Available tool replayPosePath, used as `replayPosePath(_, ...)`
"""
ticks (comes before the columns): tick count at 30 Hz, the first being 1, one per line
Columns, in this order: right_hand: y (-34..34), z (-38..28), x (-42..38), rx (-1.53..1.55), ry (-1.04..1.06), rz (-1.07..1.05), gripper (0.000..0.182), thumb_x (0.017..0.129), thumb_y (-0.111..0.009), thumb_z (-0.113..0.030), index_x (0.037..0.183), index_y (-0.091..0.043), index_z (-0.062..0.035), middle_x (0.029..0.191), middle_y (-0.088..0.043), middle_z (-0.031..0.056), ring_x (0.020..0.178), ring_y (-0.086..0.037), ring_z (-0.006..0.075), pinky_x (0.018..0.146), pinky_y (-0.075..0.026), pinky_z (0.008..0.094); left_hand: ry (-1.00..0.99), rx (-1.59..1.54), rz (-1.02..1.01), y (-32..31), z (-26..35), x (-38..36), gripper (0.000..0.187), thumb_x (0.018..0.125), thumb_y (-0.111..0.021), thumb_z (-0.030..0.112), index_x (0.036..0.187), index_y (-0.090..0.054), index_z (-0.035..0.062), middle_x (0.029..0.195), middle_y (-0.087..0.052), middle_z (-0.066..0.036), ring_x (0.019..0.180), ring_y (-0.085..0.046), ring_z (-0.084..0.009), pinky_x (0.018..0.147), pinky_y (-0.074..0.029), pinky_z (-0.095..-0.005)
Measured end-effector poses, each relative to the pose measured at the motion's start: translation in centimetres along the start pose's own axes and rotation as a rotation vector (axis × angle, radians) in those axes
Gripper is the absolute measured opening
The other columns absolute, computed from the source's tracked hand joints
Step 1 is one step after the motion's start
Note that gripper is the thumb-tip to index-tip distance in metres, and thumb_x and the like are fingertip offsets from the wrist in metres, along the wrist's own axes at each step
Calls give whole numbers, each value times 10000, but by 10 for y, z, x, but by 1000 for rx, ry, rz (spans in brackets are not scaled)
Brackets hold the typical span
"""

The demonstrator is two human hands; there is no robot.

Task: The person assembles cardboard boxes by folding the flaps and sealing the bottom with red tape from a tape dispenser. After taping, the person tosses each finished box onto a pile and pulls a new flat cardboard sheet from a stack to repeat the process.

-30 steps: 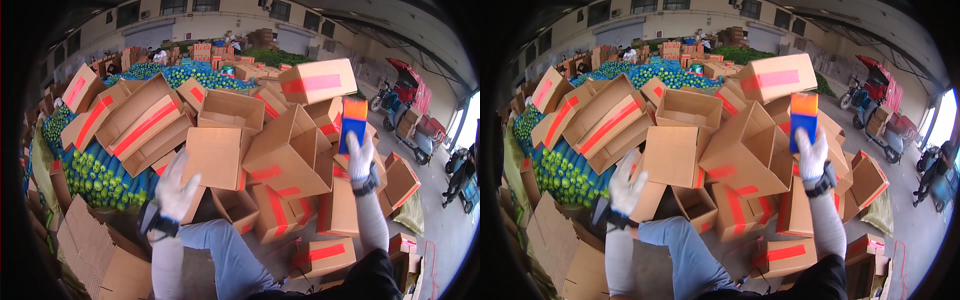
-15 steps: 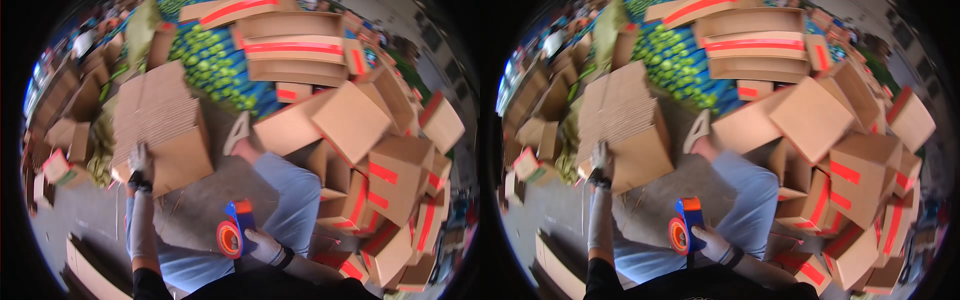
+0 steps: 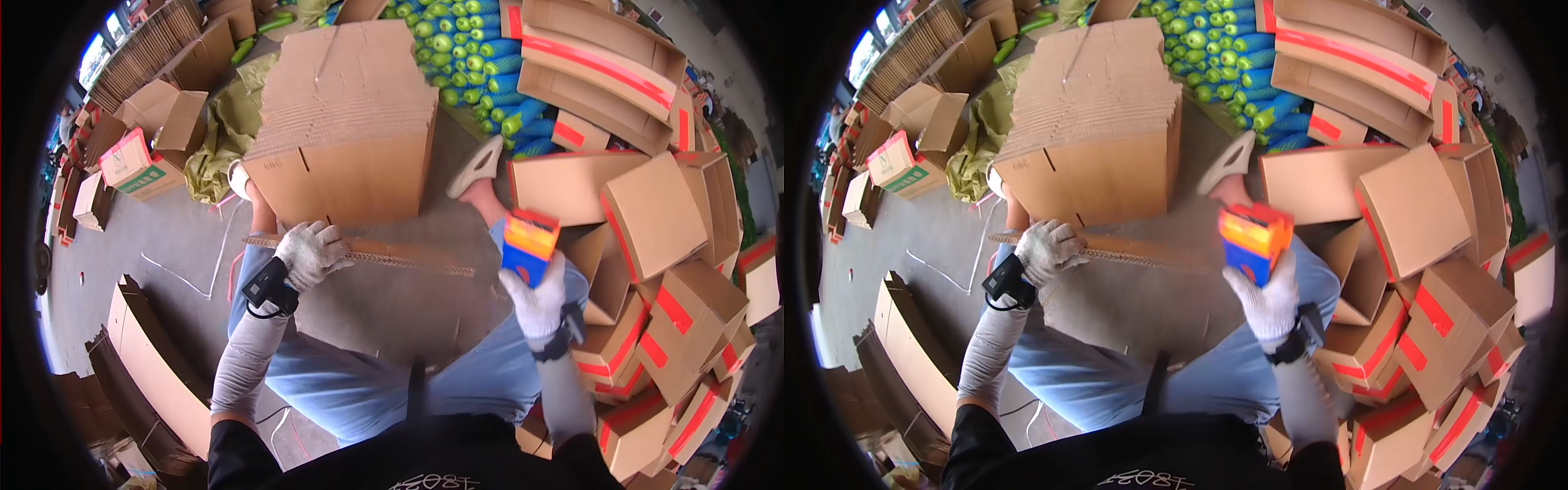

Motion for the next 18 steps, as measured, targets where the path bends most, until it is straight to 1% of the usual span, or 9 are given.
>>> replayPosePath(4,-41,-5,13,-448,431,-183,678,732,-819,-440,1151,-525,4,943,-641,207,842,-635,402,719,-525,444,-64,-79,21,-16,32,-2,323,817,-662,419,1001,-672,153,1011,-617,-41,931,-610,-255,783,-486,-436)
replayPosePath(6,-77,11,6,-411,481,-305,675,772,-764,-481,1165,-524,13,925,-631,218,847,-637,404,709,-519,473,-16,12,125,-11,28,1,395,852,-603,458,1096,-673,156,1079,-621,-60,1008,-604,-272,899,-458,-480)
replayPosePath(7,-81,15,2,-511,356,-472,690,775,-756,-494,1172,-521,19,915,-626,222,837,-641,403,708,-521,479,9,57,183,-9,26,3,434,869,-574,478,1144,-673,157,1114,-623,-69,1047,-601,-280,957,-443,-501)
replayPosePath(9,-82,17,-9,-331,209,-452,681,766,-775,-497,1134,-525,19,908,-626,246,811,-640,435,703,-521,484,387,222,292,-13,30,-12,532,907,-495,502,1262,-626,127,1331,-550,-152,1290,-452,-366,1113,-245,-618)
replayPosePath(11,-75,4,-22,-344,219,-445,709,750,-778,-523,1138,-528,15,905,-631,238,808,-644,425,698,-522,476,629,129,484,-28,40,-22,486,916,-562,333,1348,-575,111,1417,-484,-199,1364,-370,-413,1158,-192,-595)
replayPosePath(13,-72,-3,-31,-340,216,-400,774,696,-801,-559,1136,-526,15,929,-626,241,877,-636,423,743,-514,480,833,-259,942,-56,44,-23,704,851,-698,117,1478,-386,40,1528,-357,-200,1422,-314,-353,1174,-241,-479)
replayPosePath(14,-79,3,-33,-257,115,-523,808,656,-822,-554,1140,-510,13,937,-616,249,919,-622,432,775,-505,486,1014,-546,1080,-42,50,-15,772,869,-693,123,1513,-281,14,1553,-311,-180,1420,-309,-317,1164,-263,-449)
replayPosePath(17,-103,3,-46,-180,-8,-687,796,661,-820,-496,1164,-451,0,910,-622,253,859,-627,439,753,-511,481,997,-1342,1259,-90,-7,-32,743,937,-635,270,1515,-257,-5,1531,-327,-149,1377,-359,-284,1133,-307,-417)
replayPosePath(18,-100,-2,-50,-157,-50,-671,797,656,-823,-487,1166,-448,-3,898,-626,251,841,-633,439,746,-513,481,1062,-1303,1189,-107,-18,-44,736,947,-613,316,1519,-262,14,1526,-336,-147,1363,-379,-287,1115,-331,-418)
Point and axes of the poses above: each hand's wrist, its own x-axis towards the middle knuckle, its own y-axis out of the back of the hand, z = x × y, the point moved 4 cm from there along x, towards the middle knuckle
